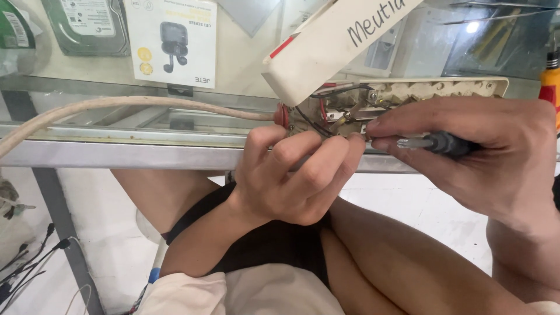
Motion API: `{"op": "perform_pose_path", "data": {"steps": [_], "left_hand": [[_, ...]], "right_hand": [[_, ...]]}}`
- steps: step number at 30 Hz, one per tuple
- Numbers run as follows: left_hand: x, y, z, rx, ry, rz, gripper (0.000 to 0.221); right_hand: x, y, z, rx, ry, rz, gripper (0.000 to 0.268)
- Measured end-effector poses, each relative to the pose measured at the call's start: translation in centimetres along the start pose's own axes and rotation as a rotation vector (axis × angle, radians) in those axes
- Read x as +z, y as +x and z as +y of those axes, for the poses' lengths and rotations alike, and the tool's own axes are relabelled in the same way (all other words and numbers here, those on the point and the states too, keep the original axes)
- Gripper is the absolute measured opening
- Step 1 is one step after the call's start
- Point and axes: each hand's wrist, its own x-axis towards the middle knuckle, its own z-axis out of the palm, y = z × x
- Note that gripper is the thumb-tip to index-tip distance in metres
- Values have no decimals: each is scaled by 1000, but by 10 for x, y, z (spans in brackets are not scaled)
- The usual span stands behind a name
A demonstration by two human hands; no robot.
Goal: Disassembling and reassembling a power strip using a screwdriver on a repair bench
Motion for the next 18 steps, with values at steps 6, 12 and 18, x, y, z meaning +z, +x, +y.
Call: {"op": "perform_pose_path", "data": {"steps": [6, 12, 18], "left_hand": [[0, 0, 0, 19, 18, -12, 13], [6, -1, 1, 70, 55, 69, 19], [10, -6, 1, 102, 71, 91, 21]], "right_hand": [[-9, 5, -3, 27, -135, -65, 10], [-9, 12, 5, -59, -120, -88, 13], [-7, 13, 5, -92, -163, -90, 11]]}}
